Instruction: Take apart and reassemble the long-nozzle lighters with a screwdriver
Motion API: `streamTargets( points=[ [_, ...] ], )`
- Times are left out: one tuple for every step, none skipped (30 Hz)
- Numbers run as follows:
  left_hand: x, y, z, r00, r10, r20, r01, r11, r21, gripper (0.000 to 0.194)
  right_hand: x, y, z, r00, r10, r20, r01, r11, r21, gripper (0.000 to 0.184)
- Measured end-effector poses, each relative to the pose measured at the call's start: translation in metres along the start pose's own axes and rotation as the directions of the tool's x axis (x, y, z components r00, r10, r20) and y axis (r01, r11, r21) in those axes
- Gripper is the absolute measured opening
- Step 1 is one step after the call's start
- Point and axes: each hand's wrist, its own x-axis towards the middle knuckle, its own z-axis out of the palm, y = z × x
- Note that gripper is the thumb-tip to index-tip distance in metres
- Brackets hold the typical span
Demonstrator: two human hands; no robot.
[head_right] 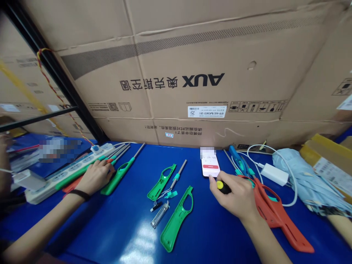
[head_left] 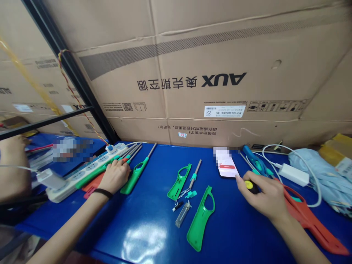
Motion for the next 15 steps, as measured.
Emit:
streamTargets(
  points=[
    [0.000,0.002,-0.003,1.000,-0.012,-0.007,0.012,1.000,0.003,0.024,0.000,0.000,0.000,1.000,-0.002,-0.002,0.002,1.000,0.005,0.030],
    [0.000,0.006,-0.006,0.999,-0.028,-0.020,0.028,1.000,0.003,0.026,0.000,0.000,0.000,1.000,-0.004,-0.004,0.004,1.000,0.010,0.030],
    [-0.001,0.011,-0.011,0.998,-0.041,-0.036,0.041,0.999,-0.003,0.029,0.001,0.000,0.000,1.000,-0.004,-0.004,0.004,1.000,0.014,0.030],
    [-0.003,0.018,-0.016,0.997,-0.049,-0.053,0.049,0.999,-0.016,0.032,0.001,0.000,0.000,1.000,-0.004,-0.002,0.004,1.000,0.017,0.030],
    [-0.004,0.027,-0.020,0.997,-0.043,-0.064,0.040,0.998,-0.039,0.033,0.001,0.000,-0.001,1.000,-0.002,0.002,0.002,1.000,0.021,0.030],
    [-0.005,0.038,-0.024,0.998,-0.012,-0.067,0.007,0.997,-0.073,0.032,0.001,0.000,-0.001,1.000,0.001,0.005,-0.001,1.000,0.027,0.030],
    [-0.006,0.050,-0.027,0.997,0.040,-0.059,-0.047,0.992,-0.117,0.029,0.001,0.000,-0.001,1.000,0.006,0.009,-0.006,0.999,0.037,0.030],
    [-0.007,0.064,-0.029,0.994,0.098,-0.052,-0.105,0.981,-0.161,0.026,0.001,-0.001,-0.001,1.000,0.010,0.017,-0.011,0.999,0.052,0.030],
    [-0.006,0.079,-0.030,0.987,0.156,-0.043,-0.162,0.965,-0.204,0.023,0.001,-0.003,-0.001,1.000,0.011,0.030,-0.013,0.997,0.072,0.030],
    [-0.005,0.092,-0.030,0.979,0.199,-0.038,-0.202,0.949,-0.243,0.021,0.001,-0.004,0.000,0.999,0.008,0.048,-0.012,0.996,0.094,0.031],
    [-0.003,0.105,-0.029,0.974,0.222,-0.037,-0.223,0.936,-0.273,0.019,0.001,-0.006,0.000,0.997,0.000,0.075,-0.009,0.993,0.115,0.031],
    [0.000,0.116,-0.028,0.972,0.232,-0.038,-0.232,0.926,-0.298,0.017,0.000,-0.008,0.001,0.995,-0.011,0.100,-0.003,0.991,0.132,0.031],
    [0.003,0.125,-0.027,0.971,0.234,-0.040,-0.234,0.918,-0.319,0.014,0.000,-0.011,0.002,0.992,-0.020,0.129,0.001,0.990,0.144,0.031],
    [0.007,0.132,-0.026,0.972,0.229,-0.043,-0.230,0.913,-0.337,0.012,-0.001,-0.013,0.003,0.986,-0.028,0.164,0.003,0.988,0.152,0.030],
    [0.010,0.137,-0.025,0.974,0.222,-0.045,-0.223,0.908,-0.355,0.010,-0.002,-0.016,0.005,0.981,-0.029,0.193,-0.002,0.988,0.156,0.030]
  ],
)
